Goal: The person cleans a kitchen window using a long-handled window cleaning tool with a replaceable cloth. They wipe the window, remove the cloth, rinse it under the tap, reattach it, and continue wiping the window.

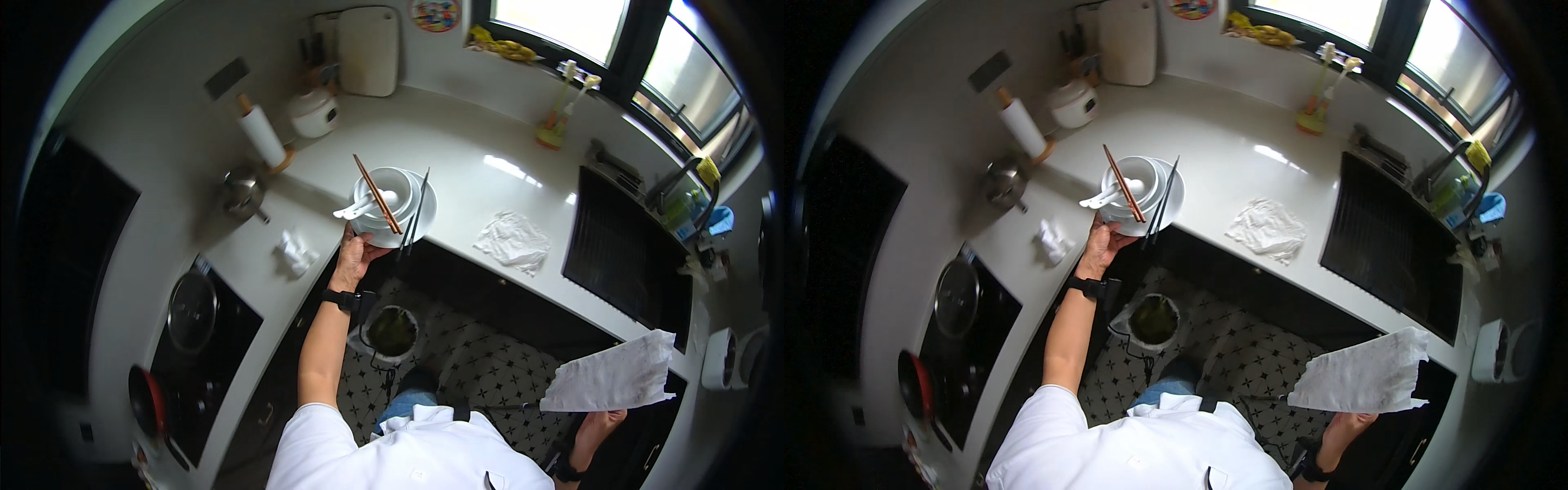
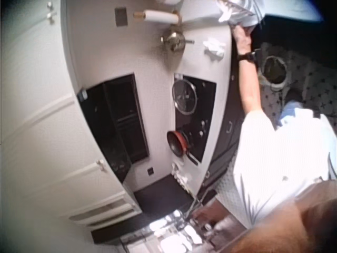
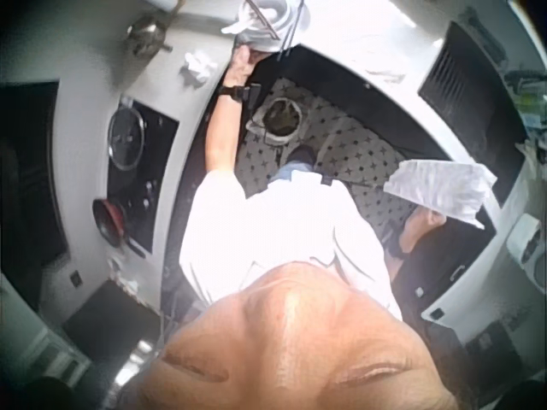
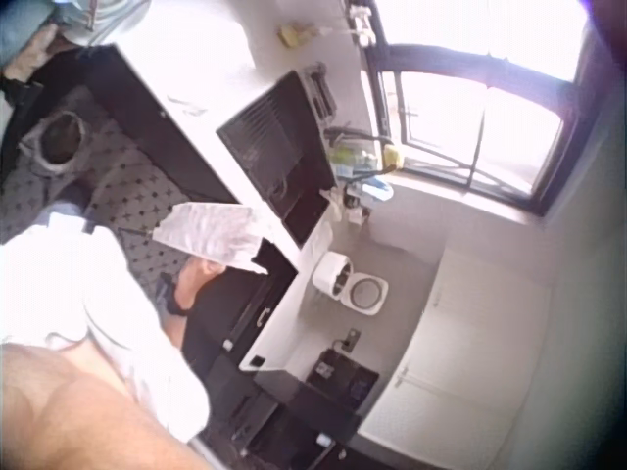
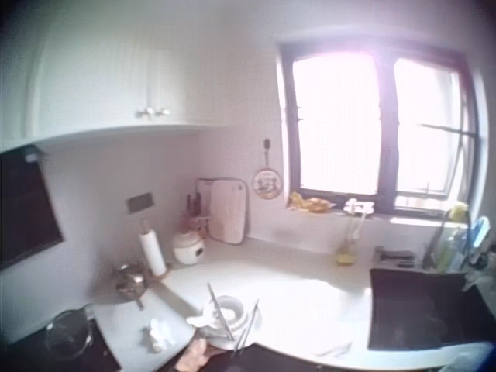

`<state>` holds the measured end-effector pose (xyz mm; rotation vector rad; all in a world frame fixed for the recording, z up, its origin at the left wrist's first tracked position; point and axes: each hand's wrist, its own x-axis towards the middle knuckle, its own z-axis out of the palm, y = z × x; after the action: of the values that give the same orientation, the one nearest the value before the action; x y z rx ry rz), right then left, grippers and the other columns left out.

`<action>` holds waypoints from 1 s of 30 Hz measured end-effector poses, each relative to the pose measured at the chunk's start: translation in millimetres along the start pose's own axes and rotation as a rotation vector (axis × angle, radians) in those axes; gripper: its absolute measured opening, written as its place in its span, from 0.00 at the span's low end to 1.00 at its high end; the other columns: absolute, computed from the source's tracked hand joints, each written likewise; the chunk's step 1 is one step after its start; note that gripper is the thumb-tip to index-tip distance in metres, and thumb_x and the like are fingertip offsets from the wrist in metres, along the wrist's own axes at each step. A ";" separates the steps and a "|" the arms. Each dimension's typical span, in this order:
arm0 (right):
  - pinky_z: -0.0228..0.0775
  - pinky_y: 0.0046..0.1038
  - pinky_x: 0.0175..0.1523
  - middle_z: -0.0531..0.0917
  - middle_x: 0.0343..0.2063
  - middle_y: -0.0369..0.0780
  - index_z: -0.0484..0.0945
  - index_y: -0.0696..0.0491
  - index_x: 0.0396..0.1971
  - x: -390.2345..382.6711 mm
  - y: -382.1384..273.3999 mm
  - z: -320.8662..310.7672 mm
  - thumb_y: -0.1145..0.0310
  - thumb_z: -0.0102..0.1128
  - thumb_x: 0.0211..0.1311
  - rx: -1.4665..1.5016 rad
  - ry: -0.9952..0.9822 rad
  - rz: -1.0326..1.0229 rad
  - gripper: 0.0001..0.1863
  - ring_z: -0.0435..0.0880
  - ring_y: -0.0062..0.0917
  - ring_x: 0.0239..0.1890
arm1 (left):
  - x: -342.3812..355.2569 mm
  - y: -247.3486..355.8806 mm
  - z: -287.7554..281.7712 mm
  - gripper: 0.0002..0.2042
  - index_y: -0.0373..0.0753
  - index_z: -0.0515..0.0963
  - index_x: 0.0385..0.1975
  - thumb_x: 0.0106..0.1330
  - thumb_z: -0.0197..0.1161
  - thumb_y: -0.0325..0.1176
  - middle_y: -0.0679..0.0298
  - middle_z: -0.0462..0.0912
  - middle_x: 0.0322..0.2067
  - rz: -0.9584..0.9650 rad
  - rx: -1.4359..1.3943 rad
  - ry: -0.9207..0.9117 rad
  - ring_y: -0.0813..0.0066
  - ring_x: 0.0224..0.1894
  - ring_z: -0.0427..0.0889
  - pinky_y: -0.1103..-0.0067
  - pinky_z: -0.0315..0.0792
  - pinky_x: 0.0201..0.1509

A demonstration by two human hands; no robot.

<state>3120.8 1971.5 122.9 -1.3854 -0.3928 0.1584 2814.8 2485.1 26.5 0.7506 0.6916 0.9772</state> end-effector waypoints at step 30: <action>0.68 0.17 0.42 0.82 0.26 0.34 0.76 0.58 0.27 -243.8 -53.5 32.5 0.81 0.58 0.63 0.215 -1.155 0.122 0.05 0.77 0.13 0.31 | -859.7 -86.7 -162.4 0.33 0.45 0.53 0.68 0.62 0.54 0.26 0.53 0.75 0.57 0.487 -0.178 0.913 0.55 0.51 0.83 0.61 0.85 0.49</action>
<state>2877.2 1909.5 136.2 -0.9828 -1.1977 1.0886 2386.7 1717.3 14.6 0.2778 1.2102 1.8410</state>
